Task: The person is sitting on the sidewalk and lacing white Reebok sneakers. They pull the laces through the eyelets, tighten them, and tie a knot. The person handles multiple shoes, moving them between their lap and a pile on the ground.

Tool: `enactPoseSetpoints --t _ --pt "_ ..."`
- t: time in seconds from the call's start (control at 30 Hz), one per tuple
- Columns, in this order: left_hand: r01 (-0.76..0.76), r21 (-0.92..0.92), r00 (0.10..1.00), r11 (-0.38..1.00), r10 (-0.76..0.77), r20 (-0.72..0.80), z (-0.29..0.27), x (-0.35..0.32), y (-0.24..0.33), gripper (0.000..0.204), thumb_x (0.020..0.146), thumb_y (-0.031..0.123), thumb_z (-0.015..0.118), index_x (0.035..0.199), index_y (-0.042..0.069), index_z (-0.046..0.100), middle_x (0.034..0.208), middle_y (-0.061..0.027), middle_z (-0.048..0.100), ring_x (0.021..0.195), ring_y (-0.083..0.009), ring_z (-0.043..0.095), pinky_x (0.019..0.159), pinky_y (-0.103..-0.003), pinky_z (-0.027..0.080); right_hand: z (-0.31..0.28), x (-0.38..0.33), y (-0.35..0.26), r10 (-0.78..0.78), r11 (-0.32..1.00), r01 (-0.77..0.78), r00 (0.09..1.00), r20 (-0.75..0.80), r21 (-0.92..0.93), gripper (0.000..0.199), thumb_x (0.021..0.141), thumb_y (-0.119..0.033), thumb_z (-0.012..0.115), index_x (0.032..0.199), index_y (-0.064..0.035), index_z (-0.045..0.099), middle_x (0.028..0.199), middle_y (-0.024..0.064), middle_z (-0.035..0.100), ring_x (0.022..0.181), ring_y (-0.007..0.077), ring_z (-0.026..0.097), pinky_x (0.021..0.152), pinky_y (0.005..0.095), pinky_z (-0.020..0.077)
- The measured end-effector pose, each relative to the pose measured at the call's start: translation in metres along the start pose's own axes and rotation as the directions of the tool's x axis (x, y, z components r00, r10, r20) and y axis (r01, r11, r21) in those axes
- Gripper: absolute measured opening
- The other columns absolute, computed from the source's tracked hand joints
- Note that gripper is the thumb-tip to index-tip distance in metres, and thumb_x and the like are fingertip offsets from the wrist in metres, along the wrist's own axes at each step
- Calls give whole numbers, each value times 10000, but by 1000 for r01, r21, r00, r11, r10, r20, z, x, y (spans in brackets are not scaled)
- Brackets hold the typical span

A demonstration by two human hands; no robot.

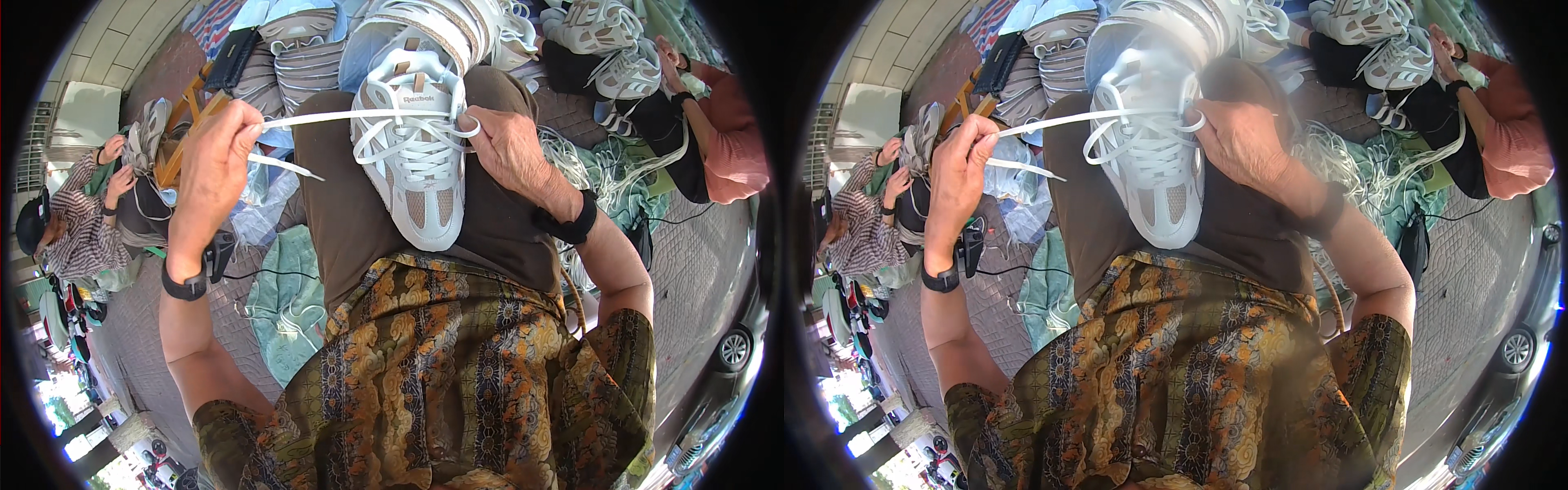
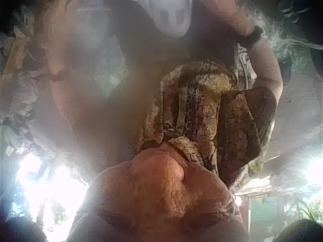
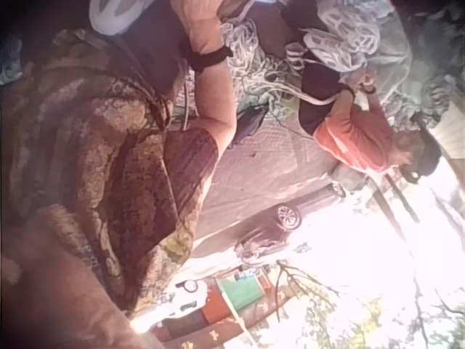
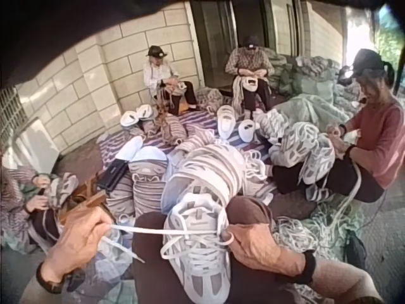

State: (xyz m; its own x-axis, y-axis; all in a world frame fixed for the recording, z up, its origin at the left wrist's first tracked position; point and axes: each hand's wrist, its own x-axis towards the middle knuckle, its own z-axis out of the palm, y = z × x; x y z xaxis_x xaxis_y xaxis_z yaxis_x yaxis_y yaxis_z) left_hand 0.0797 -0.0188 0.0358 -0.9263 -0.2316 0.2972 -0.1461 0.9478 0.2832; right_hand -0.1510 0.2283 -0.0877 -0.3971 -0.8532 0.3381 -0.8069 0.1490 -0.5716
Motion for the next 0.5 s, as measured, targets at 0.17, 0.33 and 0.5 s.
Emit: enactPoseSetpoints --t 0.17,0.33,0.5 --pt "-253 343 955 905 291 -62 18 3 -1 59 901 76 582 917 27 554 802 -107 565 764 -298 562 696 -383 424 0 -5 1 89 953 -83 996 -8 291 196 940 -146 487 845 -8 587 676 150 588 619 319 594 578 386 471" --pt "-198 252 972 947 224 -77 48 -1 -28 67 910 84 586 944 30 564 853 -112 604 807 -302 590 686 -395 441 -6 -14 7 116 930 -102 993 -19 353 180 923 -118 502 823 8 583 649 144 566 589 309 567 576 372 460" --pt "-136 358 974 924 190 -119 44 4 -31 74 908 84 594 946 29 562 869 -121 619 821 -313 600 705 -405 455 -6 -14 4 127 949 -110 991 -39 296 134 897 -88 532 816 -1 592 662 169 571 608 352 569 575 385 458"
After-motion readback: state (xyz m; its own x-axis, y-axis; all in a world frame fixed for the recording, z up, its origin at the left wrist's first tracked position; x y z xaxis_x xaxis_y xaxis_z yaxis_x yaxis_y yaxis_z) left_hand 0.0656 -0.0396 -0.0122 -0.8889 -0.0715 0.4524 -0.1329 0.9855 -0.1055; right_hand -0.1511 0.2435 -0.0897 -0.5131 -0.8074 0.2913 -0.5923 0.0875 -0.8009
